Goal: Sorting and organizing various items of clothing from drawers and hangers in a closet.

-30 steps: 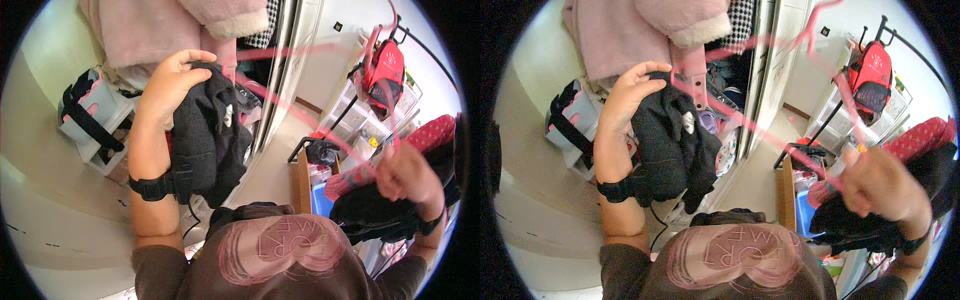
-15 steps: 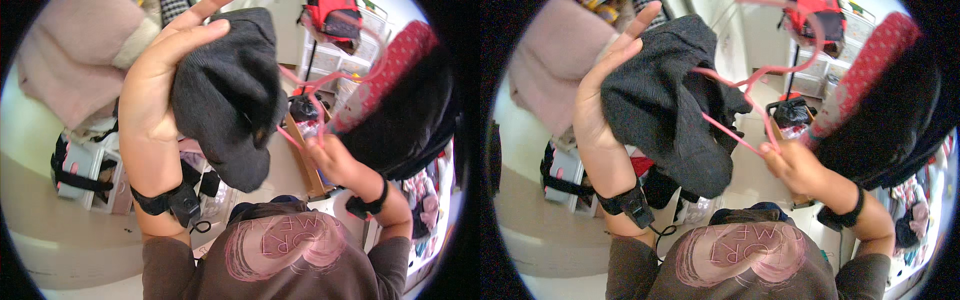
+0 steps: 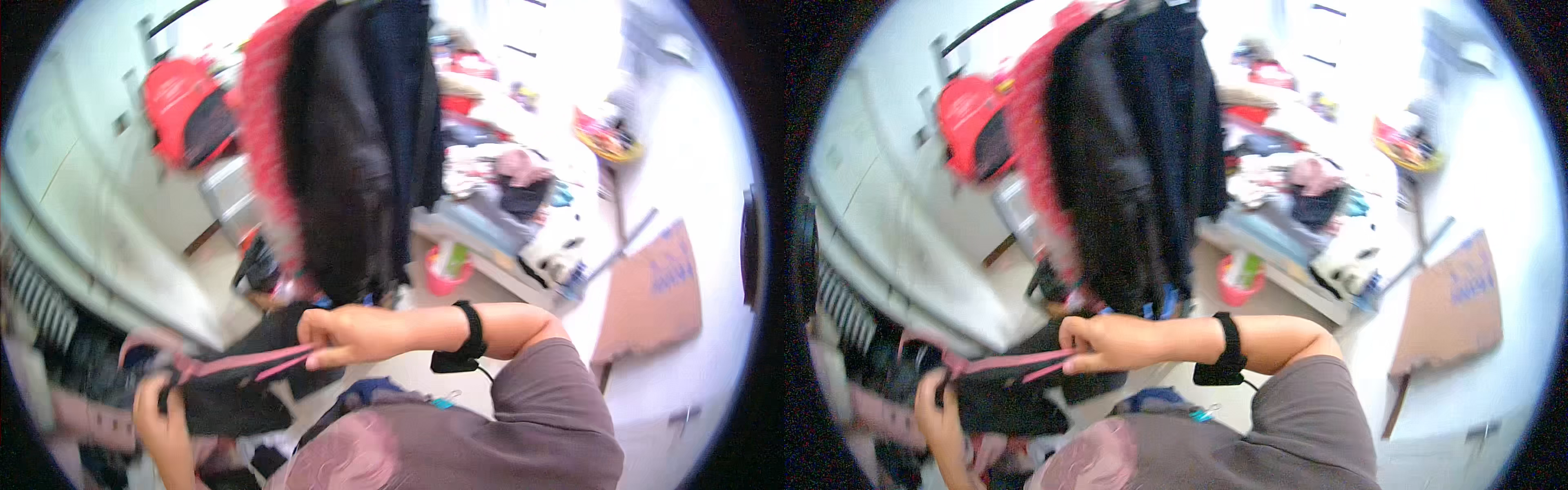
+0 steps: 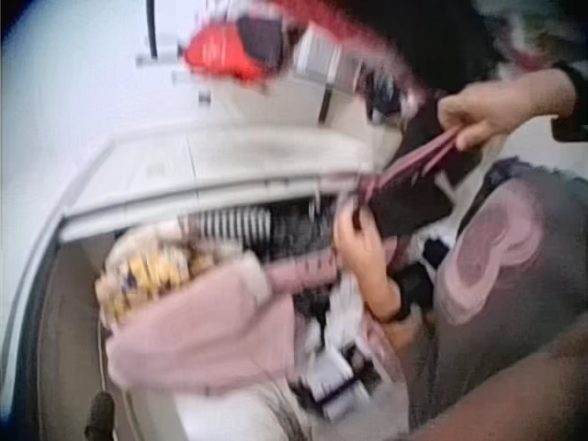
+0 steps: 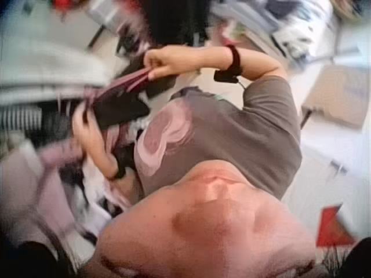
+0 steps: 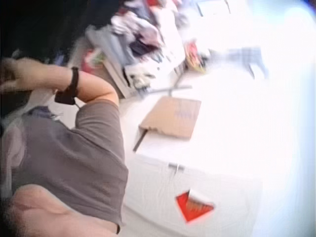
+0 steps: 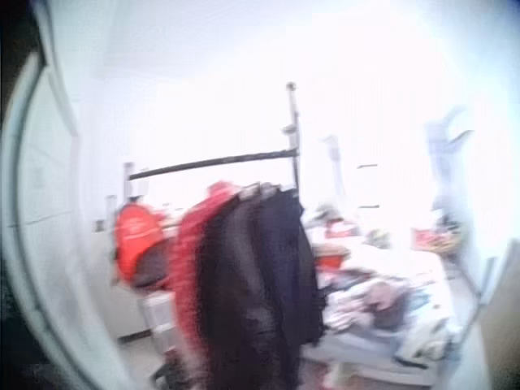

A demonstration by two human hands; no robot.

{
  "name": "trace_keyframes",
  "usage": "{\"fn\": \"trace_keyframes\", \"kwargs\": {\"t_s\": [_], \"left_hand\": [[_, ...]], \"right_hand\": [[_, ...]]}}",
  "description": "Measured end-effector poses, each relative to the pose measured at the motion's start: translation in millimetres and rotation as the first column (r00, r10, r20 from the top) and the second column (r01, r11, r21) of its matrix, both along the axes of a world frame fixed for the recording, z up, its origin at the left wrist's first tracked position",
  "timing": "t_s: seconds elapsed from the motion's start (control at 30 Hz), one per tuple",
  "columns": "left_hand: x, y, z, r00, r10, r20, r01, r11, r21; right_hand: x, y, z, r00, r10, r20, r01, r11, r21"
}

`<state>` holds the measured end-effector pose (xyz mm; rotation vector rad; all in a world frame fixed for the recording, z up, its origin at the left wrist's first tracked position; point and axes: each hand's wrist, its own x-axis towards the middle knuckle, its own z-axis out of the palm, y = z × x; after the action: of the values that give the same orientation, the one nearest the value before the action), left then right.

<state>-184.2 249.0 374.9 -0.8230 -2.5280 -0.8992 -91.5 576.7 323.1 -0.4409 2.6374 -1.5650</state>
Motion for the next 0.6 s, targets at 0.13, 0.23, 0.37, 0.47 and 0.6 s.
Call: {"fn": "trace_keyframes", "kwargs": {"t_s": [0.13,0.23,0.37,0.47,0.6], "left_hand": [[-2.0,-50.4,-29.1,0.995,0.037,0.097,-0.039,0.999,0.016],[14.4,-77.8,-27.9,0.967,0.138,0.215,-0.175,0.971,0.163],[15.5,-98.1,-26.3,0.969,0.142,0.203,-0.159,0.985,0.068],[18.4,-97.1,-25.4,0.957,0.201,0.211,-0.22,0.973,0.067],[17.8,-102.0,-32.8,0.953,0.227,0.202,-0.255,0.959,0.125]], "right_hand": [[58.9,38.3,-96.1,0.961,0.038,0.273,-0.052,0.998,0.046],[128.8,27.9,-121.7,0.637,0.272,0.721,-0.317,0.945,-0.077],[165.8,28.7,-168.2,0.546,0.224,0.807,0.047,0.954,-0.297],[185.2,22.6,-186.0,0.858,0.191,0.477,-0.086,0.969,-0.232],[210.6,24.5,-216.8,0.869,0.071,0.49,-0.123,0.99,0.074]]}}
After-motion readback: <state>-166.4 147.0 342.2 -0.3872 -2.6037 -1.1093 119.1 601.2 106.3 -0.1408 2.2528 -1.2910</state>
